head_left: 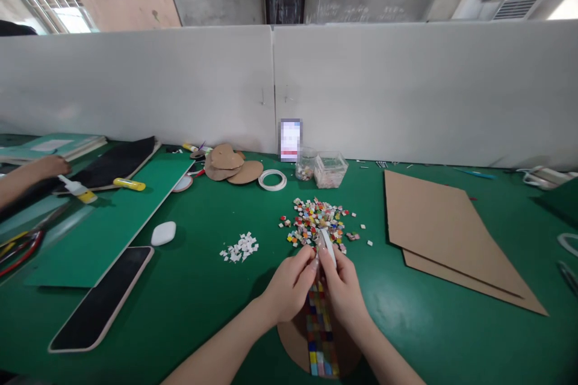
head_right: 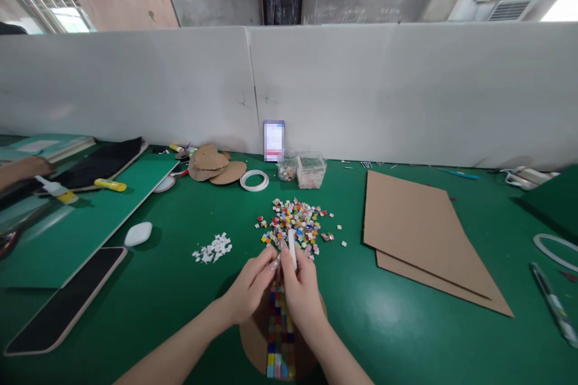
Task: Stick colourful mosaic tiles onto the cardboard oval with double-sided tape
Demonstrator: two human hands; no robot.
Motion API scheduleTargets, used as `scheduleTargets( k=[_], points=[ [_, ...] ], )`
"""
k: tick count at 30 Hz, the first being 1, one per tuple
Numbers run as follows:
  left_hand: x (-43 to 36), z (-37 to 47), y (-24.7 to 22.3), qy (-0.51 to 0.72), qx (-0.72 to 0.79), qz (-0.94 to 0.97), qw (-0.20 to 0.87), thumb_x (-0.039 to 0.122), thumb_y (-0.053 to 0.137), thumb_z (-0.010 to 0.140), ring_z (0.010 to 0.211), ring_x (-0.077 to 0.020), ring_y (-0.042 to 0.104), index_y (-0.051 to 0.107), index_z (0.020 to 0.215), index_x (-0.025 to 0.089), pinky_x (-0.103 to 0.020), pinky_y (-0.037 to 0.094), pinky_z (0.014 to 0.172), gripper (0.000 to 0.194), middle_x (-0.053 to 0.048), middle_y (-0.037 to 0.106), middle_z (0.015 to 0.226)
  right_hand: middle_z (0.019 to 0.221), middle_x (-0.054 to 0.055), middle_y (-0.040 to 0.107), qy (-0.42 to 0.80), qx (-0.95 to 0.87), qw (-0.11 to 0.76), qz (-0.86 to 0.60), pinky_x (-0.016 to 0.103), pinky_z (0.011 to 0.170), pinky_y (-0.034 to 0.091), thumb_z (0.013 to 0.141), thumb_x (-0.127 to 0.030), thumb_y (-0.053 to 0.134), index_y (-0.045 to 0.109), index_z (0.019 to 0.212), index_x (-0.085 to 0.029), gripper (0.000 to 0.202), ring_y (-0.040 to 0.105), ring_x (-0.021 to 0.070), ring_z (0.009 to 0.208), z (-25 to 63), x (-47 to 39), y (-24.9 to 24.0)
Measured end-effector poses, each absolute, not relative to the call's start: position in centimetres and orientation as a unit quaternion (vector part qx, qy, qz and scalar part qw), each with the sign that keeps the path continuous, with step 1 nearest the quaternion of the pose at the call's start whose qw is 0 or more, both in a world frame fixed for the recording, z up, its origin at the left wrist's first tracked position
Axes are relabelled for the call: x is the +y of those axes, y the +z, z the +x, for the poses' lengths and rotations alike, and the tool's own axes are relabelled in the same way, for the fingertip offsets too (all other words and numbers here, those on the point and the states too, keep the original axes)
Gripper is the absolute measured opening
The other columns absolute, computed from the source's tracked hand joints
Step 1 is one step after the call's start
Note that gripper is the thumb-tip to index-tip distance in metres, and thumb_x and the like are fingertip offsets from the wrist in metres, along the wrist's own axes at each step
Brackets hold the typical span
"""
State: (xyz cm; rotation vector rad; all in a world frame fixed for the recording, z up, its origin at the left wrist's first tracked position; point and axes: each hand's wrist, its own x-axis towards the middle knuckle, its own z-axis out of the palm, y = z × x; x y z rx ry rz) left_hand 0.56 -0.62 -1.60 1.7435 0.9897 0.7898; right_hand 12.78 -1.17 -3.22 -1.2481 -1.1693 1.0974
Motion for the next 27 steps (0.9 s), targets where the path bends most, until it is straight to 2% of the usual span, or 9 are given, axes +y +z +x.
scheduleTargets(
  k=[4,7,9,11,14,16,21,27],
  points=[
    [-0.6,0.6,-1.7,0.337,0.402,0.686,0.504,0.029,0.029,0.091,0.055,-0.01,0.03,0.031,0.068,0.019,-0.024,0.025,0.053,0.024,0.005,0.034,0.06,0.06,0.001,0.05,0.445,-0.5,0.521,-0.53,0.025,0.06,0.041,0.083,-0.044,0.046,0.061,0.075,-0.014,0.035,0.047,0.0158,0.064,12.7,-1.3,-3.1],
    [-0.6,0.7,-1.9,0.354,0.394,0.654,0.541,0.028,0.032,0.09,0.055,-0.0095,0.029,0.031,0.066,0.019,-0.023,0.026,0.053,0.025,0.005,0.032,0.059,0.059,0.001,0.052,0.439,-0.497,0.521,-0.537,0.026,0.062,0.043,0.083,-0.046,0.046,0.062,0.077,-0.014,0.036,0.05,0.0171,0.066,12.5,-1.4,-3.2],
    [-0.6,0.9,-2.0,0.366,0.393,0.643,0.546,0.028,0.033,0.089,0.056,-0.0095,0.03,0.032,0.065,0.019,-0.022,0.027,0.053,0.025,0.005,0.033,0.059,0.064,0.004,0.059,0.436,-0.494,0.526,-0.538,0.027,0.065,0.044,0.082,-0.047,0.048,0.065,0.082,-0.013,0.038,0.054,0.0192,0.069,12.4,-1.5,-3.5],
    [-0.6,1.0,-2.2,0.381,0.398,0.639,0.537,0.029,0.033,0.088,0.058,-0.0101,0.034,0.038,0.067,0.018,-0.022,0.031,0.056,0.024,0.004,0.039,0.062,0.078,0.008,0.066,0.438,-0.488,0.534,-0.534,0.03,0.071,0.046,0.078,-0.049,0.051,0.066,0.092,-0.013,0.042,0.058,0.0219,0.076,12.3,-1.5,-3.9],
    [-0.8,1.0,-2.6,0.385,0.419,0.636,0.52,0.032,0.032,0.09,0.068,-0.0133,0.045,0.05,0.076,0.016,-0.024,0.038,0.064,0.028,-0.001,0.051,0.072,0.095,0.012,0.068,0.43,-0.432,0.547,-0.573,0.033,0.078,0.046,0.071,-0.055,0.058,0.068,0.095,-0.013,0.049,0.059,0.0279,0.09,12.2,-1.4,-4.9],
    [-0.9,0.9,-3.0,0.382,0.44,0.628,0.516,0.035,0.033,0.09,0.08,-0.0166,0.051,0.056,0.086,0.016,-0.027,0.04,0.076,0.03,-0.005,0.058,0.084,0.102,0.012,0.067,0.436,-0.41,0.559,-0.574,0.033,0.083,0.045,0.07,-0.054,0.06,0.068,0.099,-0.013,0.051,0.057,0.029,0.099,12.2,-1.2,-5.6],
    [-1.4,0.8,-4.0,0.354,0.508,0.592,0.517,0.041,0.037,0.087,0.101,-0.0221,0.051,0.054,0.114,0.018,-0.033,0.038,0.091,0.039,-0.011,0.058,0.112,0.1,0.012,0.067,0.431,-0.417,0.562,-0.569,0.035,0.084,0.044,0.069,-0.055,0.06,0.068,0.1,-0.014,0.052,0.057,0.0298,0.097,12.4,-1.1,-6.3],
    [-1.6,1.0,-3.5,0.37,0.475,0.613,0.512,0.04,0.032,0.09,0.099,-0.0213,0.051,0.053,0.115,0.019,-0.033,0.04,0.088,0.039,-0.011,0.059,0.107,0.097,0.012,0.068,0.443,-0.43,0.554,-0.559,0.035,0.083,0.045,0.074,-0.053,0.057,0.069,0.098,-0.013,0.047,0.057,0.0295,0.098,12.5,-1.1,-5.7]
  ],
)
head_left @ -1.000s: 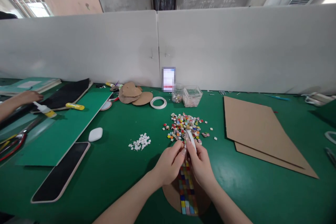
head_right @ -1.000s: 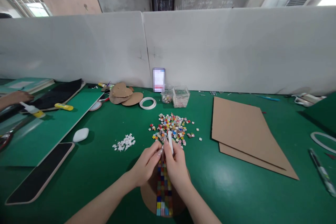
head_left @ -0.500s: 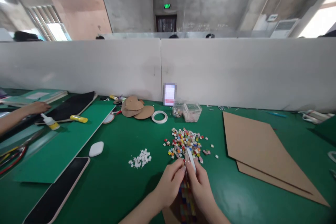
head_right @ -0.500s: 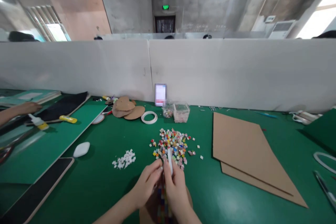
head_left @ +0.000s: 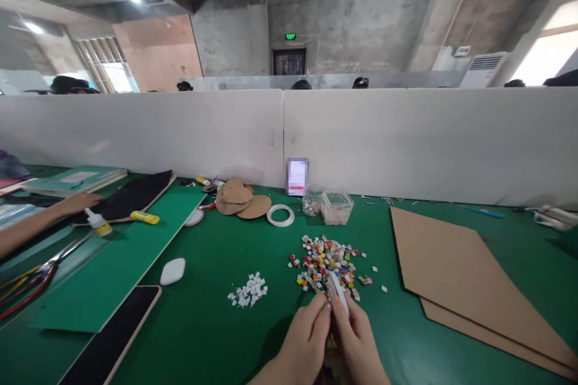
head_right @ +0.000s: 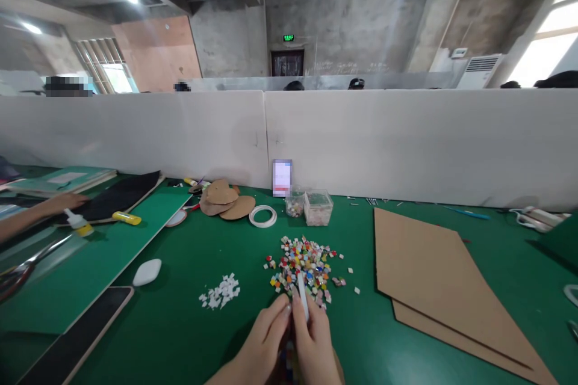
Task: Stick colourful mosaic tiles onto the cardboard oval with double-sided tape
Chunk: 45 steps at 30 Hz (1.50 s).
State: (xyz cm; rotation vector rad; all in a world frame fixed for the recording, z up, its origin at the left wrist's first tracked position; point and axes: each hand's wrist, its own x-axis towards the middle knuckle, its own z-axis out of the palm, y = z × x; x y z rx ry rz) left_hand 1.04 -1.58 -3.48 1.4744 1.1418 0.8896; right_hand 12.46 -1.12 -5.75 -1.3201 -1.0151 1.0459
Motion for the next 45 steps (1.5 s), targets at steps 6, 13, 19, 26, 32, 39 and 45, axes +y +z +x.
scheduleTargets(
  k=[6,13,19,26,32,39,45],
  points=[
    [-1.6,1.1,-2.2,0.35,0.461,0.655,0.485,0.037,0.028,0.092,0.087,-0.0192,0.054,0.055,0.104,0.019,-0.029,0.042,0.078,0.035,-0.008,0.061,0.096,0.099,0.011,0.067,0.467,-0.427,0.557,-0.539,0.031,0.082,0.046,0.076,-0.05,0.056,0.067,0.1,-0.013,0.045,0.058,0.0276,0.097,12.4,-0.9,-6.2],
    [-1.4,1.4,-2.4,0.321,0.487,0.681,0.443,0.035,0.023,0.092,0.077,-0.0181,0.055,0.052,0.095,0.019,-0.027,0.04,0.068,0.033,-0.007,0.06,0.087,0.098,0.012,0.068,0.464,-0.402,0.564,-0.552,0.031,0.079,0.048,0.074,-0.053,0.056,0.068,0.098,-0.013,0.048,0.06,0.0284,0.093,12.3,-1.1,-6.0],
    [-1.3,1.5,-3.0,0.324,0.497,0.689,0.416,0.035,0.023,0.093,0.065,-0.016,0.052,0.046,0.084,0.019,-0.025,0.035,0.057,0.03,-0.004,0.056,0.073,0.1,0.011,0.067,0.469,-0.387,0.563,-0.56,0.037,0.085,0.045,0.071,-0.054,0.059,0.068,0.099,-0.014,0.049,0.058,0.0297,0.098,12.1,-1.1,-5.7],
    [-1.5,1.5,-2.5,0.341,0.491,0.664,0.449,0.037,0.023,0.093,0.06,-0.014,0.05,0.041,0.08,0.02,-0.024,0.033,0.055,0.027,-0.001,0.052,0.069,0.091,0.012,0.068,0.473,-0.416,0.547,-0.552,0.035,0.078,0.047,0.073,-0.054,0.056,0.07,0.095,-0.014,0.048,0.06,0.0278,0.089,12.2,-1.1,-5.1],
    [-1.3,1.5,-2.0,0.398,0.447,0.599,0.532,0.039,0.031,0.091,0.066,-0.0124,0.047,0.043,0.08,0.019,-0.023,0.036,0.061,0.025,0.001,0.049,0.071,0.082,0.009,0.067,0.446,-0.438,0.55,-0.553,0.034,0.076,0.046,0.076,-0.051,0.055,0.069,0.093,-0.014,0.044,0.059,0.0259,0.085,12.3,-1.1,-4.5],
    [-0.9,1.3,-1.6,0.353,0.381,0.51,0.685,0.047,0.043,0.084,0.042,-0.0052,0.018,0.035,0.077,0.02,-0.018,0.017,0.043,0.028,0.01,0.025,0.053,0.069,0.006,0.063,0.449,-0.466,0.545,-0.533,0.027,0.065,0.045,0.08,-0.049,0.05,0.07,0.086,-0.012,0.042,0.055,0.0195,0.069,12.7,-0.8,-4.1],
    [-1.0,1.3,-1.0,0.346,0.374,0.49,0.707,0.047,0.045,0.082,0.04,-0.0042,0.018,0.035,0.076,0.02,-0.018,0.016,0.041,0.029,0.011,0.026,0.051,0.082,0.007,0.066,0.461,-0.419,0.566,-0.54,0.029,0.074,0.045,0.074,-0.051,0.057,0.07,0.092,-0.014,0.043,0.057,0.022,0.081,12.7,-1.0,-5.0]
  ],
)
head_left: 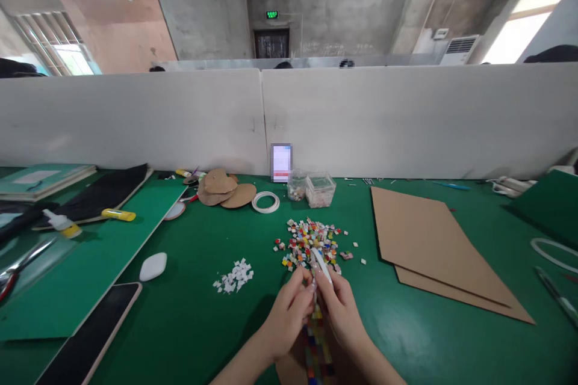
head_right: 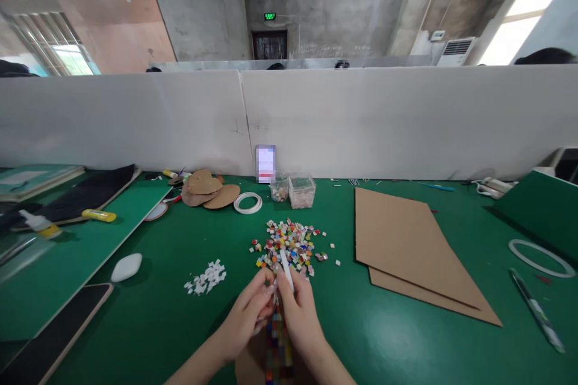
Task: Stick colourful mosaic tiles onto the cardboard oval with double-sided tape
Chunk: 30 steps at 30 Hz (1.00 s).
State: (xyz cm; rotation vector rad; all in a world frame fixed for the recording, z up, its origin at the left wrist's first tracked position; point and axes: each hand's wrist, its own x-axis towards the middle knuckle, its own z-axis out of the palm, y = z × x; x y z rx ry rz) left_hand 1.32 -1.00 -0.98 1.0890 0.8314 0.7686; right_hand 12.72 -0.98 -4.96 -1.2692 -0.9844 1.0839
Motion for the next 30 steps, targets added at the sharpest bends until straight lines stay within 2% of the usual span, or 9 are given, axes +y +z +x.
scheduleTargets(
  k=[2,7,15,22,27,30],
  points=[
    [-1.03,1.3,-0.94,0.353,0.373,0.493,0.703,0.046,0.045,0.082,0.04,-0.0043,0.019,0.035,0.076,0.02,-0.018,0.016,0.042,0.029,0.011,0.026,0.051,0.086,0.008,0.066,0.462,-0.418,0.566,-0.54,0.029,0.077,0.044,0.074,-0.051,0.057,0.069,0.094,-0.014,0.043,0.057,0.0224,0.084,12.7,-0.99,-5.02],
    [-1.03,1.11,-1.49,0.354,0.381,0.525,0.673,0.044,0.043,0.084,0.043,-0.0054,0.022,0.036,0.077,0.02,-0.019,0.018,0.043,0.025,0.01,0.028,0.052,0.078,0.006,0.065,0.47,-0.452,0.554,-0.517,0.027,0.071,0.044,0.08,-0.048,0.051,0.069,0.093,-0.014,0.041,0.056,0.02,0.076,12.69,-0.93,-4.79],
    [-1.0,1.19,-1.65,0.367,0.382,0.524,0.666,0.044,0.043,0.084,0.044,-0.0057,0.022,0.037,0.078,0.019,-0.019,0.02,0.044,0.026,0.009,0.029,0.055,0.08,0.008,0.064,0.457,-0.464,0.54,-0.533,0.029,0.07,0.044,0.08,-0.05,0.05,0.067,0.097,-0.011,0.046,0.055,0.0209,0.076,12.76,-0.94,-4.84],
    [-1.19,1.3,-1.6,0.373,0.384,0.53,0.657,0.042,0.041,0.085,0.045,-0.006,0.023,0.039,0.079,0.019,-0.019,0.021,0.044,0.024,0.008,0.031,0.056,0.071,0.005,0.062,0.459,-0.48,0.539,-0.519,0.025,0.066,0.044,0.082,-0.049,0.048,0.068,0.094,-0.013,0.043,0.054,0.0192,0.073,12.67,-1.05,-4.65],
    [-1.16,1.32,-1.24,0.375,0.392,0.518,0.661,0.042,0.042,0.084,0.048,-0.0065,0.023,0.04,0.078,0.018,-0.019,0.021,0.044,0.024,0.008,0.031,0.058,0.082,0.009,0.065,0.461,-0.47,0.541,-0.523,0.029,0.072,0.045,0.08,-0.05,0.051,0.067,0.096,-0.012,0.045,0.056,0.0211,0.077,12.57,-1.12,-4.6],
    [-1.07,1.37,-1.19,0.374,0.397,0.515,0.661,0.04,0.042,0.084,0.048,-0.0066,0.023,0.041,0.079,0.018,-0.019,0.021,0.045,0.023,0.007,0.031,0.059,0.078,0.009,0.065,0.464,-0.465,0.542,-0.524,0.028,0.067,0.046,0.079,-0.051,0.052,0.066,0.097,-0.011,0.046,0.056,0.0205,0.072,12.5,-1.16,-4.36]
  ],
)
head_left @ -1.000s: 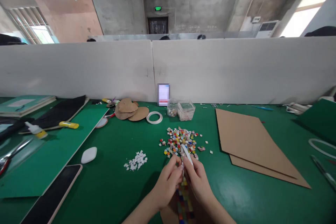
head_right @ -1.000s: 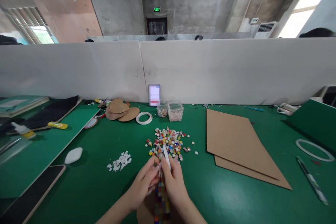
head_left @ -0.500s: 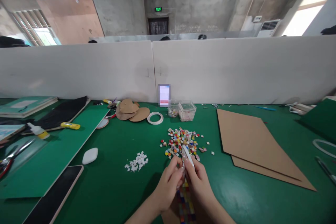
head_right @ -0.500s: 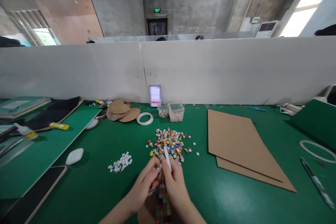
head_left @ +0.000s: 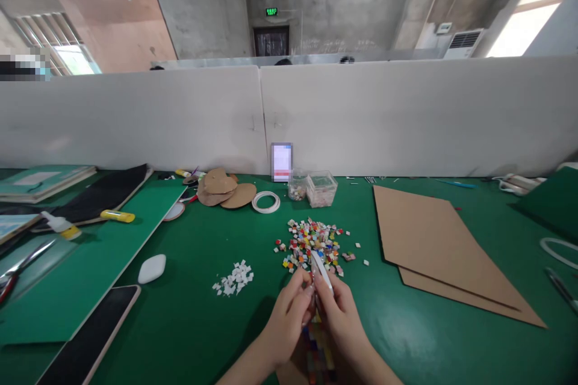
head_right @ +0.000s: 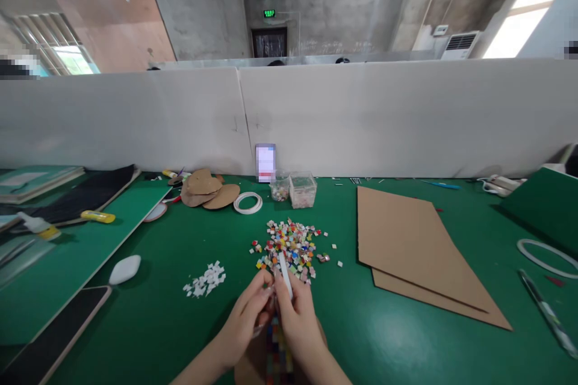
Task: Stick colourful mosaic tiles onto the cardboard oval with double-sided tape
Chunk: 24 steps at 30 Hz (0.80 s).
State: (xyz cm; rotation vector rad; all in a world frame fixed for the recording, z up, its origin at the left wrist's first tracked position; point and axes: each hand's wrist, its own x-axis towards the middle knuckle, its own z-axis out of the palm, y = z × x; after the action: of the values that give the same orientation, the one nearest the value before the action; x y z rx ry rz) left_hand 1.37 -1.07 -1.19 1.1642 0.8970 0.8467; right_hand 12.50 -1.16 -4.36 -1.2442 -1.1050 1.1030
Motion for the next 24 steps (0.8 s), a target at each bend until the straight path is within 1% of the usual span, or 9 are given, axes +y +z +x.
scheduleTargets(
  k=[4,6,8,13,19,24],
  points=[
    [-0.96,1.37,-1.62,0.386,0.408,0.521,0.643,0.037,0.035,0.087,0.05,-0.0073,0.026,0.039,0.075,0.018,-0.019,0.024,0.047,0.023,0.006,0.032,0.059,0.069,0.006,0.062,0.474,-0.462,0.545,-0.514,0.026,0.06,0.045,0.077,-0.052,0.053,0.067,0.086,-0.013,0.043,0.055,0.0186,0.064,12.35,-1.21,-3.85],
    [-0.92,1.32,-1.75,0.389,0.415,0.517,0.64,0.035,0.033,0.089,0.051,-0.0074,0.027,0.038,0.072,0.018,-0.019,0.025,0.047,0.024,0.006,0.032,0.059,0.063,0.004,0.059,0.481,-0.471,0.539,-0.506,0.025,0.055,0.043,0.077,-0.053,0.052,0.067,0.08,-0.013,0.042,0.052,0.0168,0.059,12.29,-1.21,-3.67],
    [-0.93,1.22,-1.74,0.379,0.413,0.52,0.645,0.035,0.032,0.089,0.049,-0.0074,0.026,0.038,0.073,0.019,-0.019,0.023,0.046,0.023,0.007,0.031,0.056,0.061,0.003,0.056,0.476,-0.473,0.538,-0.511,0.025,0.055,0.043,0.078,-0.052,0.051,0.066,0.08,-0.013,0.042,0.049,0.016,0.057,12.28,-1.18,-3.63],
    [-1.01,1.0,-1.47,0.359,0.393,0.56,0.634,0.036,0.04,0.086,0.044,-0.0065,0.025,0.039,0.078,0.019,-0.02,0.021,0.044,0.019,0.009,0.031,0.052,0.063,0.003,0.055,0.461,-0.477,0.535,-0.523,0.025,0.058,0.043,0.079,-0.051,0.049,0.066,0.08,-0.011,0.043,0.049,0.0168,0.062,12.42,-1.17,-3.83],
    [-0.99,0.8,-1.33,0.351,0.392,0.587,0.616,0.036,0.036,0.088,0.045,-0.0068,0.027,0.041,0.082,0.019,-0.02,0.023,0.046,0.02,0.008,0.032,0.053,0.061,0.003,0.056,0.468,-0.48,0.529,-0.52,0.026,0.061,0.044,0.08,-0.049,0.049,0.065,0.075,-0.013,0.04,0.052,0.0184,0.065,12.49,-1.17,-3.65],
    [-0.98,0.81,-1.31,0.348,0.399,0.588,0.611,0.034,0.036,0.088,0.046,-0.0069,0.027,0.04,0.081,0.019,-0.02,0.025,0.047,0.018,0.008,0.032,0.054,0.072,0.006,0.061,0.475,-0.478,0.525,-0.519,0.027,0.065,0.045,0.081,-0.048,0.049,0.066,0.085,-0.012,0.04,0.054,0.02,0.071,12.52,-1.15,-3.87]
  ],
)
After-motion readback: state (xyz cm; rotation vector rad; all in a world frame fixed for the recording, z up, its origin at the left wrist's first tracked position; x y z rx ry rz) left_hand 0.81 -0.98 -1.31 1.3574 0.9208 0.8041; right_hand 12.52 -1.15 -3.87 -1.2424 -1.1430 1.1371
